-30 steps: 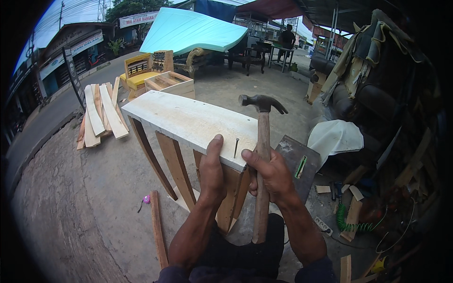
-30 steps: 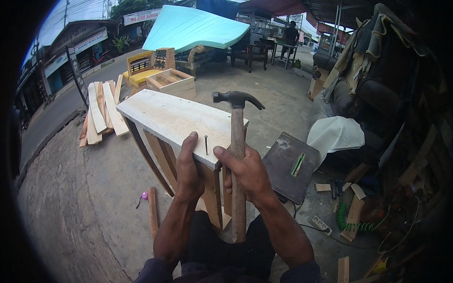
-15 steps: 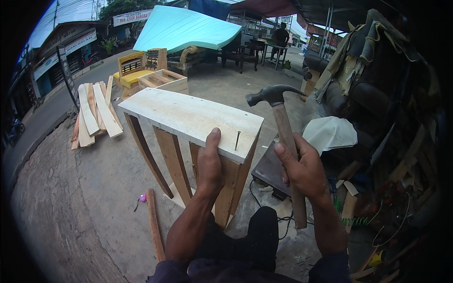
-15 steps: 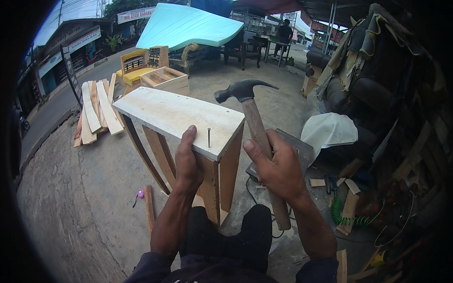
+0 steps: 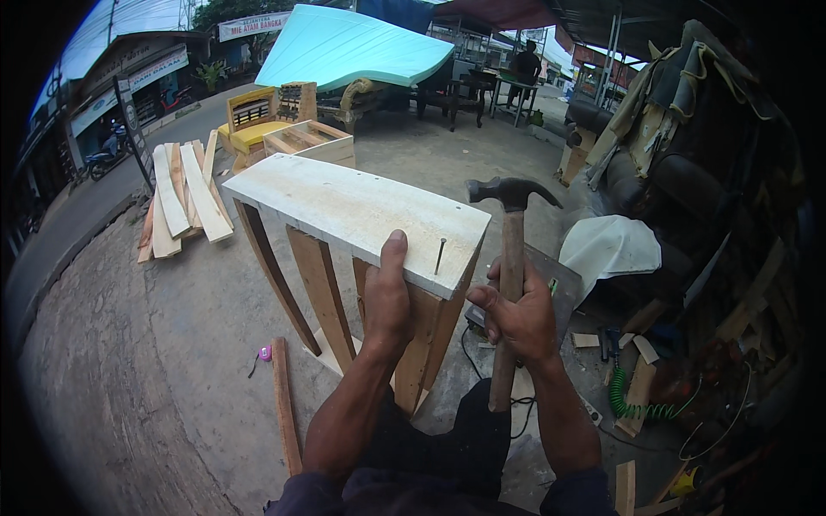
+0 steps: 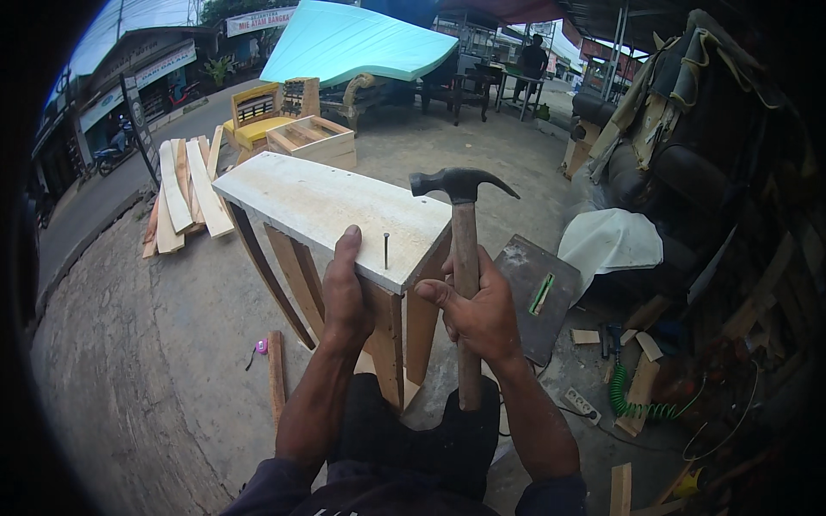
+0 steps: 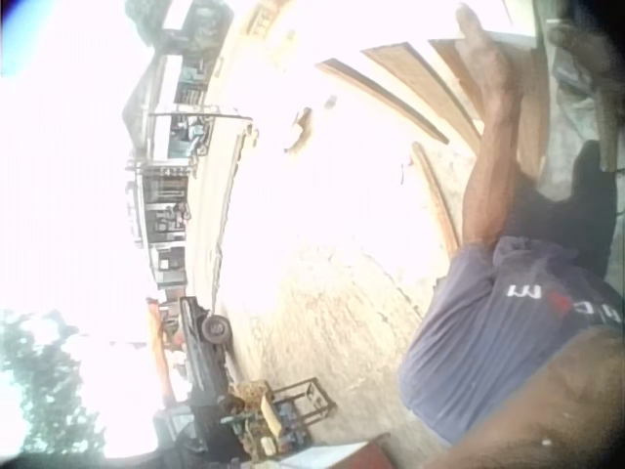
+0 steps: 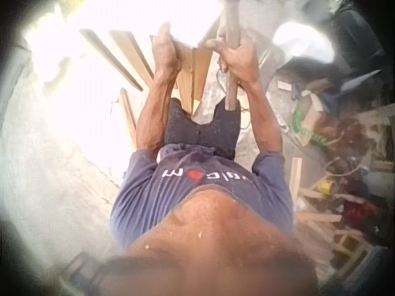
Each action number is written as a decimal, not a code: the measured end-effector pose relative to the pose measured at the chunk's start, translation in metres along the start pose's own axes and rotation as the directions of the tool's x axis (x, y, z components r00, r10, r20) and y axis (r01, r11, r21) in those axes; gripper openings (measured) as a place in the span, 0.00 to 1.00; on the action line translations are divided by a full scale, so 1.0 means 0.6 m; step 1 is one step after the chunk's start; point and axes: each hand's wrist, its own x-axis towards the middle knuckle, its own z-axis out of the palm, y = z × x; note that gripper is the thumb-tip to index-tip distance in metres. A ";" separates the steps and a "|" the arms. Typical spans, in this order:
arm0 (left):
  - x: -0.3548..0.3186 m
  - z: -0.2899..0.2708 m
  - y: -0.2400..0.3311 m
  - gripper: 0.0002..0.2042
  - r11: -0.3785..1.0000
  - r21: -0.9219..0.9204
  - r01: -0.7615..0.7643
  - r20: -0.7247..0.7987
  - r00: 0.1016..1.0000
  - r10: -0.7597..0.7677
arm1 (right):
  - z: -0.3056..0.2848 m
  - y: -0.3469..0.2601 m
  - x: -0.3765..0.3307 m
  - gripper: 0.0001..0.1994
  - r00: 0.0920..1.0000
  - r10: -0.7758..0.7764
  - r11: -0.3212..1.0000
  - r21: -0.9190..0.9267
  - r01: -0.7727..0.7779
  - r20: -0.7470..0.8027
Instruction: The person assembles a wooden frame by placing a white board onto a slatted wooden structure and securing it with nails using a hammer. The person repeatedly positions the board, hammers nails, and adjusts the frame while sitting on the floor.
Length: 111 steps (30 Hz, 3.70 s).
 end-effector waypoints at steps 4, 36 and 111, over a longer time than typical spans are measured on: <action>-0.006 -0.002 -0.003 0.33 1.000 0.008 -0.001 -0.003 1.000 0.001 | 0.017 0.005 0.033 0.29 0.984 0.078 0.989 0.110 -0.096 0.159; -0.040 0.010 -0.008 0.26 0.997 0.054 -0.055 -0.142 0.988 0.062 | -0.026 -0.054 -0.012 0.24 0.992 -0.048 0.893 -0.440 0.094 0.114; -0.034 -0.004 -0.020 0.27 0.997 0.046 -0.062 -0.128 0.989 0.068 | -0.091 -0.236 -0.029 0.25 0.863 -0.235 0.446 -0.740 0.504 0.447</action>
